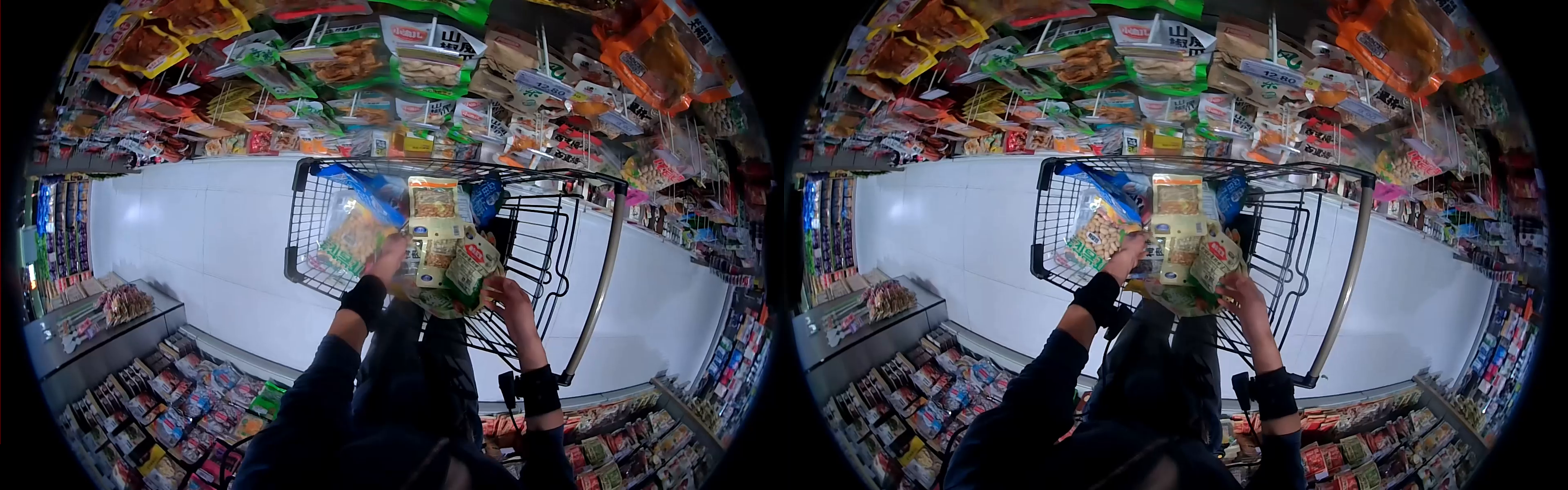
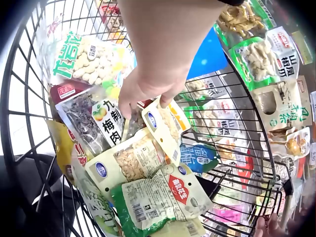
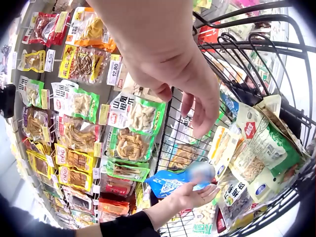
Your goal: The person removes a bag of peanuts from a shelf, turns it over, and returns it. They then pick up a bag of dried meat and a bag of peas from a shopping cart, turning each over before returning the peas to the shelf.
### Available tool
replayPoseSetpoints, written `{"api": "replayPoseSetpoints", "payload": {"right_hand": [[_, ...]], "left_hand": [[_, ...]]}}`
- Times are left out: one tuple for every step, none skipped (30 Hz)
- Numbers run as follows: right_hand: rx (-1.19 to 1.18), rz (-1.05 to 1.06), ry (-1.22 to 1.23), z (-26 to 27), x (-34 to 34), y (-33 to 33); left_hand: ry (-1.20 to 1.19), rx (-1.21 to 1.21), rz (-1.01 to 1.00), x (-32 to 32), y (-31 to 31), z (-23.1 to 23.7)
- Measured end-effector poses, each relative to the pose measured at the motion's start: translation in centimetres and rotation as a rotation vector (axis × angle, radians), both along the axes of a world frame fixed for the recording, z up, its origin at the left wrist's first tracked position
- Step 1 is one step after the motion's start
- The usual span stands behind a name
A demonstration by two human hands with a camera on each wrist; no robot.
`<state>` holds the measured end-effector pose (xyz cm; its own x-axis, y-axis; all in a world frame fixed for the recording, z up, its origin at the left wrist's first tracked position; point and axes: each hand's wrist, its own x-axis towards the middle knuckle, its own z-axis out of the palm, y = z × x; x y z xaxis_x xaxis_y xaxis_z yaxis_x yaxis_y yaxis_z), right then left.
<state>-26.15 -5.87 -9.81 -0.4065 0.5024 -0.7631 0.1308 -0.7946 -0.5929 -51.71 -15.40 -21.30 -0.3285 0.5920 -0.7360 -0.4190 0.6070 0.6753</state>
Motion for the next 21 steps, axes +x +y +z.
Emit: {"api": "replayPoseSetpoints", "payload": {"right_hand": [[-0.017,-0.031,0.001,0.0,0.1,-0.1],[-0.011,-0.035,0.009,0.1,0.3,-0.2],[-0.005,-0.039,0.018,0.1,0.4,-0.3],[0.001,-0.043,0.027,0.2,0.5,-0.4],[-0.003,-0.045,0.014,0.4,0.4,-0.4],[-0.012,-0.053,0.014,0.1,0.6,-0.5],[-0.022,-0.059,0.014,-0.2,0.8,-0.8],[-0.031,-0.063,0.012,-0.4,1.0,-0.9],[-0.044,-0.065,0.027,-0.5,1.2,-1.1],[-0.047,-0.063,0.024,-0.5,1.2,-1.2],[-0.048,-0.062,0.022,-0.4,1.2,-1.3],[-0.049,-0.061,0.02,-0.3,1.2,-1.3],[-0.053,-0.069,0.023,-0.1,1.2,-1.3],[-0.053,-0.073,0.028,0.0,1.3,-1.3],[-0.052,-0.076,0.035,0.0,1.4,-1.4],[-0.051,-0.078,0.042,0.1,1.4,-1.4],[-0.053,-0.08,0.029,0.3,1.3,-1.3],[-0.05,-0.078,0.028,0.5,1.3,-1.3],[-0.047,-0.075,0.028,0.6,1.3,-1.2],[-0.044,-0.072,0.029,0.8,1.3,-1.2],[-0.033,-0.068,0.034,1.0,1.4,-1.2]], "left_hand": [[-0.012,-0.011,-0.008,-0.1,0.2,-0.2],[-0.023,-0.024,-0.017,0.0,0.4,-0.4],[-0.029,-0.001,0.056,0.3,0.6,-2.6],[-0.034,0.022,0.129,0.6,0.7,-5.8],[-0.038,0.046,0.202,1.0,0.8,-8.7],[-0.058,0.086,0.25,1.2,1.2,-10.3],[-0.084,0.12,0.282,1.2,1.8,-10.3],[-0.122,0.149,0.301,1.3,2.2,-10.3],[-0.158,0.174,0.317,1.3,2.5,-9.8],[-0.187,0.195,0.327,1.3,2.7,-9.3],[-0.214,0.21,0.333,1.4,2.9,-8.8],[-0.226,0.22,0.335,1.5,3.0,-8.2],[-0.239,0.228,0.337,1.6,3.1,-7.6],[-0.231,0.224,0.332,1.8,3.3,-7.0],[-0.219,0.211,0.325,2.1,3.5,-5.9],[-0.196,0.2,0.329,2.6,3.9,-5.2],[-0.174,0.189,0.331,3.0,4.4,-4.5],[-0.132,0.136,0.279,3.1,4.9,-5.7],[-0.09,0.084,0.227,3.0,5.6,-7.2],[-0.046,0.032,0.175,2.8,6.1,-8.7],[-0.002,-0.019,0.124,2.6,6.7,-8.8]]}}
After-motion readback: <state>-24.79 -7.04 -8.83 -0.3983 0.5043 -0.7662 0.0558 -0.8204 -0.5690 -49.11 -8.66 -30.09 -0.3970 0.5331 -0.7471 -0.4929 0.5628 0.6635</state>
